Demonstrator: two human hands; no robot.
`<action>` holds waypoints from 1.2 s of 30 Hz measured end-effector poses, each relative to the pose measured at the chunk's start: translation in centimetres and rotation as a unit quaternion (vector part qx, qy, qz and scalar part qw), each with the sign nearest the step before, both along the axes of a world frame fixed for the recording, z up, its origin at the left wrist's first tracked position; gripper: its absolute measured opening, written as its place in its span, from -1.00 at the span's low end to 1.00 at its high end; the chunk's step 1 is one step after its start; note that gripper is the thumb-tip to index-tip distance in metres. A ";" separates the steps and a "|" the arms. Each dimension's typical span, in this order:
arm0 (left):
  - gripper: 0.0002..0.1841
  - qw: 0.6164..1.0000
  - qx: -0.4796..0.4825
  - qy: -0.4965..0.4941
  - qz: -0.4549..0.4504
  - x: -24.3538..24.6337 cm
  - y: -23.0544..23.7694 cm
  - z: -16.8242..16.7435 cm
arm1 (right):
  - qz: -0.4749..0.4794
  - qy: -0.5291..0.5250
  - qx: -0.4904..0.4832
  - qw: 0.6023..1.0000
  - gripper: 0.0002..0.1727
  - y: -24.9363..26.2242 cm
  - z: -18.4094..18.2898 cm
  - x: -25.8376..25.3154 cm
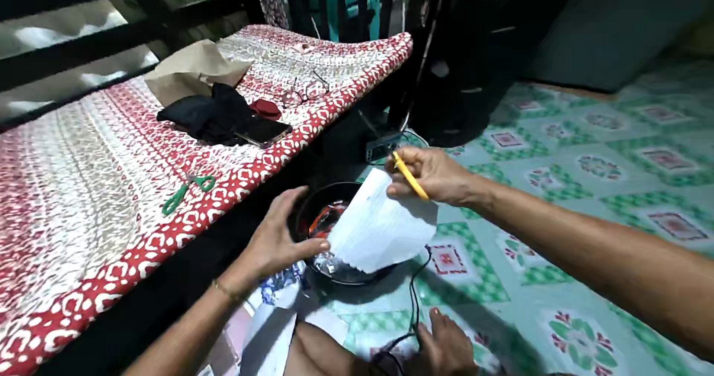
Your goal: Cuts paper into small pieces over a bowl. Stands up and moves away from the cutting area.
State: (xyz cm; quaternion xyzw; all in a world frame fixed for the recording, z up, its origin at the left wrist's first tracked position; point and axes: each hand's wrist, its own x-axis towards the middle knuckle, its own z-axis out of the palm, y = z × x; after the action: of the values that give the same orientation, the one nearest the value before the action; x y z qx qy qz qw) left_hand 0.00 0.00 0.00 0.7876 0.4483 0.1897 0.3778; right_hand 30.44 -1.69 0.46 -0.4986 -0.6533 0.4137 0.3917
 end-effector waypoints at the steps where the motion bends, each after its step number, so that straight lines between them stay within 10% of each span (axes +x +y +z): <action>1: -0.03 0.999 -0.031 0.005 -0.038 0.8 1.2 0.8 | 0.022 0.004 0.015 1.000 -0.65 0.6 -0.6 -0.5; 6: -0.86 0.963 -0.175 -0.012 -0.206 3.6 5.1 0.3 | 0.037 0.042 -0.004 0.998 -0.68 1.8 -2.4 -2.8; 18: -0.75 0.988 0.011 0.058 -0.143 2.1 9.5 -1.5 | -0.148 0.116 -0.118 0.975 -0.72 -0.4 -5.8 -2.9; 27: -0.81 0.928 -0.227 -0.271 -0.123 0.7 10.0 -5.3 | 0.107 0.414 -0.232 0.874 -0.24 -2.5 -9.9 -1.3; 32: -0.91 0.878 -0.230 -0.339 -0.247 1.4 8.2 -6.6 | 0.065 0.375 -0.257 0.888 -0.82 -3.5 -6.8 -5.6; 36: -0.89 0.872 -0.197 -0.364 -0.262 1.6 7.0 -5.6 | 0.101 0.322 -0.327 0.883 -0.87 -3.6 -9.5 -5.6</action>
State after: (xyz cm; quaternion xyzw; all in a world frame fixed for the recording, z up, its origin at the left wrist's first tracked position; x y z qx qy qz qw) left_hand 1.58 6.96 -5.64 0.6606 0.0839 0.2650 0.6974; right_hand 24.82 -5.25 -9.08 -0.3688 -0.3662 0.7788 0.3513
